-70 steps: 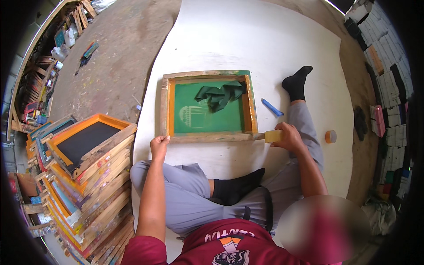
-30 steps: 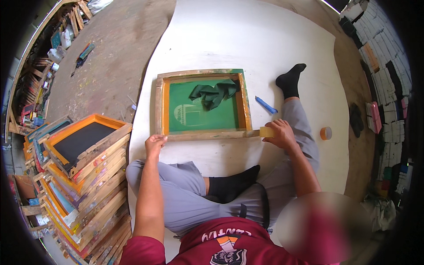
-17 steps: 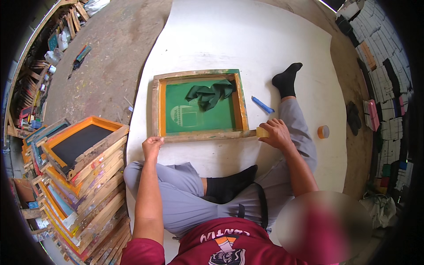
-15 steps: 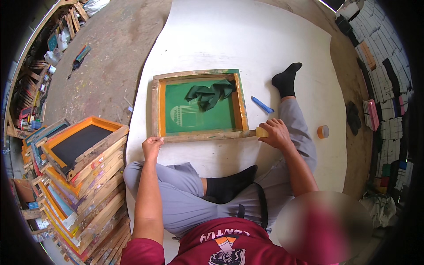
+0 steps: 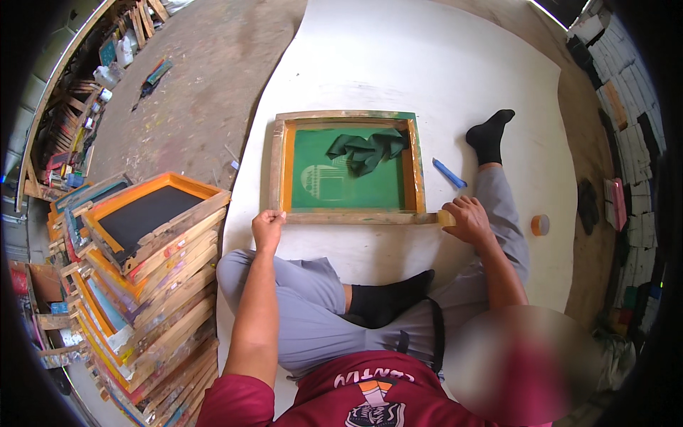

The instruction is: The person sits on the floor and applies masking tape to the edges of a wooden screen-printing frame. They repeatedly tear tape, press it along the frame edges, and wipe the green screen surface with a cloth.

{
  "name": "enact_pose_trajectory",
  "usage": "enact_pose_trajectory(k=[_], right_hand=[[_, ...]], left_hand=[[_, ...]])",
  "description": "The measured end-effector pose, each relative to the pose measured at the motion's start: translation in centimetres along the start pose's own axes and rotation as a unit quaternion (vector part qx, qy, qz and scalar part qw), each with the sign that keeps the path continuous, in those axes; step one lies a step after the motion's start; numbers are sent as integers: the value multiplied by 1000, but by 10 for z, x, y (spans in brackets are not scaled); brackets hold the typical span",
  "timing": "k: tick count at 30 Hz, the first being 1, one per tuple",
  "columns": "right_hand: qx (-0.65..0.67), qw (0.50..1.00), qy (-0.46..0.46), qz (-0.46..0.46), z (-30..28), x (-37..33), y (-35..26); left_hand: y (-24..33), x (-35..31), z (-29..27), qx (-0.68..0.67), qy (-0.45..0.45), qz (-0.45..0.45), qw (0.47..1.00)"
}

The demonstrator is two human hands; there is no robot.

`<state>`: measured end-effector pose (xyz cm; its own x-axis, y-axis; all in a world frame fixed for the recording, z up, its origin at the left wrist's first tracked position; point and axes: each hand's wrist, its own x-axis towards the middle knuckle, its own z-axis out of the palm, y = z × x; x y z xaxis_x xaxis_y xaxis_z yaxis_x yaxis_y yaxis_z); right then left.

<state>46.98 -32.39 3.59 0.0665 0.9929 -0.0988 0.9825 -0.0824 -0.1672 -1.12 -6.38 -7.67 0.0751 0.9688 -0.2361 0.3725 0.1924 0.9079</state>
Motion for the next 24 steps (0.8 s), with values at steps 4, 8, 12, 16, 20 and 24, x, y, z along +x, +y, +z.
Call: enact_pose_trajectory(k=[4, 8, 12, 16, 20, 24], right_hand=[[-17, 1000, -11, 14, 2, 0, 4], [-38, 999, 15, -2, 7, 10, 1], [-63, 998, 13, 3, 9, 15, -1], [-94, 995, -19, 2, 10, 16, 1], [-124, 990, -60, 4, 17, 15, -3], [-144, 989, -40, 12, 31, 15, -9]], left_hand=[[13, -4, 6, 4, -1, -15, 1000], [7, -2, 3, 47, 13, 11, 999], [7, 1, 2, 90, 48, 31, 994], [7, 2, -3, 102, 61, 21, 993], [-1, 2, -2, 151, 69, 39, 985], [1, 0, 4, 225, 90, 46, 969]])
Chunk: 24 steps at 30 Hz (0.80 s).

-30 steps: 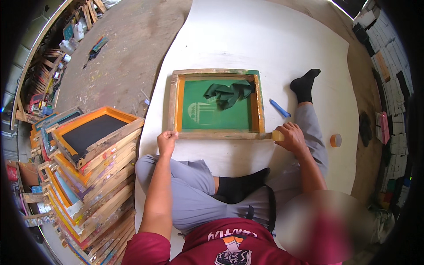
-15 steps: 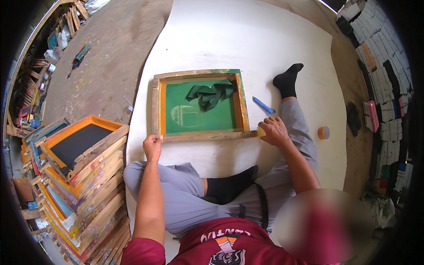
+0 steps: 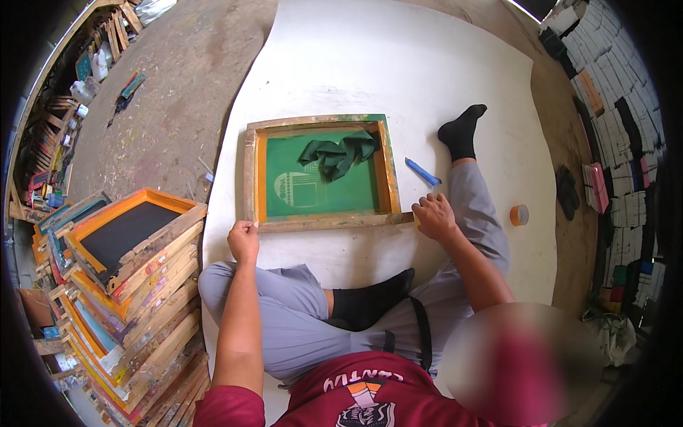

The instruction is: The person sits on the floor and applies masking tape to the edges of a wooden screen-printing frame. They repeatedly tear tape, press it along the frame edges, and wipe the green screen surface with a cloth.

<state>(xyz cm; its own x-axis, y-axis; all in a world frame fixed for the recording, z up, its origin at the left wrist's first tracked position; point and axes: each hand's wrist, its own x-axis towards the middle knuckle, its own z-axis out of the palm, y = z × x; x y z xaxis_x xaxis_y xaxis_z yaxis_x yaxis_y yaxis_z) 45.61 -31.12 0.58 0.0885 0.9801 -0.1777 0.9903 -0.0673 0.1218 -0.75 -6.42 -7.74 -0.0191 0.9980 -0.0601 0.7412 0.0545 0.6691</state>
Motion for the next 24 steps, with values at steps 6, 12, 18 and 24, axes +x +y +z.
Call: enact_pose_trajectory(k=[6, 12, 18, 24], right_hand=[[-36, 999, 18, 21, 14, 0, -12], [-67, 995, 75, 24, 6, -20, -47], [13, 999, 47, 25, 28, -25, -72], [108, 984, 63, 127, 1, 27, -33]], left_hand=[[5, -3, 1, 85, 7, 10, 996], [12, -8, -3, 103, 14, 31, 994], [17, -6, 2, 87, 6, 39, 995], [9, -7, -3, 87, 8, 22, 996]])
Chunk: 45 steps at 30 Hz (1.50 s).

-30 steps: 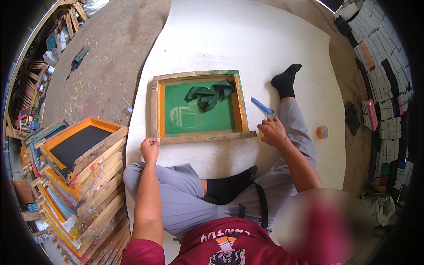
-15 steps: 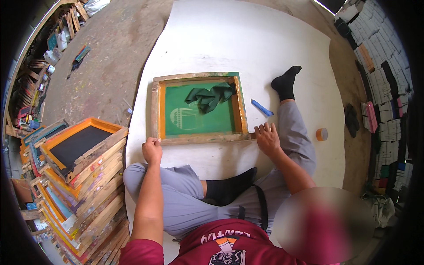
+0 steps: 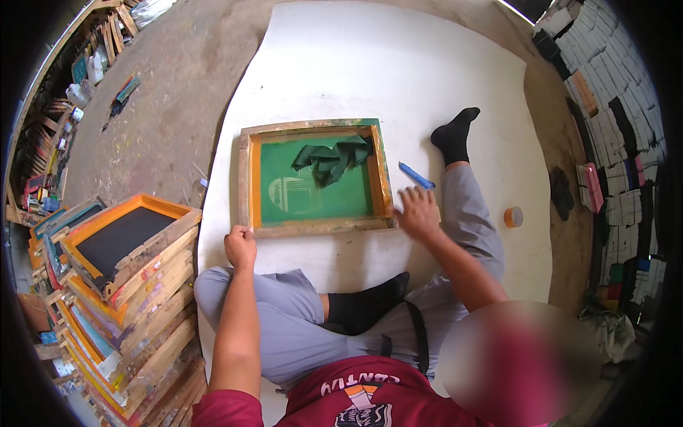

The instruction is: The person sits on the floor and applies masking tape to the edges of a wooden screen-printing frame. They repeatedly tear tape, press it along the frame edges, and wipe the green screen surface with a cloth.

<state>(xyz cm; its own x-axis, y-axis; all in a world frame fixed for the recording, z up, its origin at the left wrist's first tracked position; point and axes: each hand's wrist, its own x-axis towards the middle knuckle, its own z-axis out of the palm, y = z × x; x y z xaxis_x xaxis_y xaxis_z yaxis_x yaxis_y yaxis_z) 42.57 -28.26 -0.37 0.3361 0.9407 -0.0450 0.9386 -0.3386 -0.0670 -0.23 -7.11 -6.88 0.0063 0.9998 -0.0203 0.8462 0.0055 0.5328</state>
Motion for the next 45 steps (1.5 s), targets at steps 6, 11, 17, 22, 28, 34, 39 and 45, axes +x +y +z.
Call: enact_pose_trajectory(k=[6, 11, 17, 22, 28, 34, 39, 45], right_hand=[[13, 981, -66, 181, 15, 85, 72], [-8, 971, -148, 190, 38, 100, 81], [125, 976, 13, 179, 19, 90, 75], [212, 944, 68, 244, -34, 34, 16], [216, 948, 16, 235, -16, -58, -25], [202, 957, -47, 205, -29, -70, -56], [192, 957, -55, 208, -20, -64, -57], [171, 959, -62, 216, -9, -62, -62]], left_hand=[[7, 0, 4, 2, 1, 10, 1000], [0, 2, 2, -6, 5, 7, 1000], [4, 0, 2, -1, 9, 14, 1000], [-4, 1, 2, 2, 1, -2, 1000], [-1, 1, 4, 1, 0, 9, 1000], [-3, 2, 4, -2, 0, 10, 1000], [0, 2, 6, -15, -1, -6, 1000], [-5, 3, 10, -7, 18, 27, 999]])
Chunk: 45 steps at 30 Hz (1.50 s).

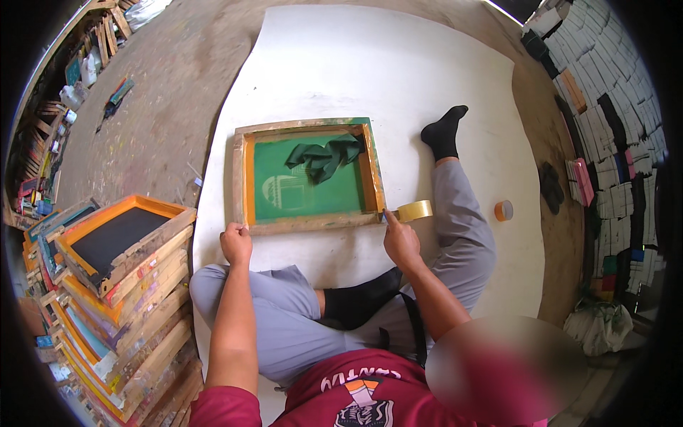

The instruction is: The person sits on the floor and applies masking tape to the edges of a wooden screen-printing frame. They repeatedly tear tape, press it along the frame edges, and wipe the green screen surface with a cloth.

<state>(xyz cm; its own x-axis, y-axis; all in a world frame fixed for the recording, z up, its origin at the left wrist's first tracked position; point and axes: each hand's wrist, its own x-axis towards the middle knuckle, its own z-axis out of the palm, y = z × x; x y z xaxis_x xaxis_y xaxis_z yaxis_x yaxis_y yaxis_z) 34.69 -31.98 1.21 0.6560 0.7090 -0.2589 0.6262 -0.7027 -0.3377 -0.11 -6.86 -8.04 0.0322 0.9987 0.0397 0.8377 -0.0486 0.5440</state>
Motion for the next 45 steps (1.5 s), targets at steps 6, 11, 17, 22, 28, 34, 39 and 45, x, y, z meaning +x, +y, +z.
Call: enact_pose_trajectory(k=[6, 11, 17, 22, 28, 34, 39, 45], right_hand=[[-28, 999, -14, 11, 4, -8, -5], [-38, 999, -8, 5, 11, -28, -5], [-19, 1000, -6, 9, 32, -44, 17], [1, 1000, 3, 5, 14, -55, 13], [5, 997, 73, -17, -60, 15, 36], [-78, 992, -89, -31, -91, 79, 80], [-72, 982, -170, -44, -106, 83, 82], [-34, 991, -116, -65, -126, 105, 115]], left_hand=[[-3, 3, 2, -13, -16, -6, 1000], [1, 2, -2, -15, -6, -7, 1000], [7, 2, -3, -9, -8, -2, 1000], [-1, 2, -2, -17, -11, -27, 999], [-3, 5, -4, -25, -3, -7, 1000], [3, 4, -1, -43, -12, -5, 999], [-9, 5, -1, -72, -18, -24, 997], [-12, 4, -4, -44, 8, 14, 999]])
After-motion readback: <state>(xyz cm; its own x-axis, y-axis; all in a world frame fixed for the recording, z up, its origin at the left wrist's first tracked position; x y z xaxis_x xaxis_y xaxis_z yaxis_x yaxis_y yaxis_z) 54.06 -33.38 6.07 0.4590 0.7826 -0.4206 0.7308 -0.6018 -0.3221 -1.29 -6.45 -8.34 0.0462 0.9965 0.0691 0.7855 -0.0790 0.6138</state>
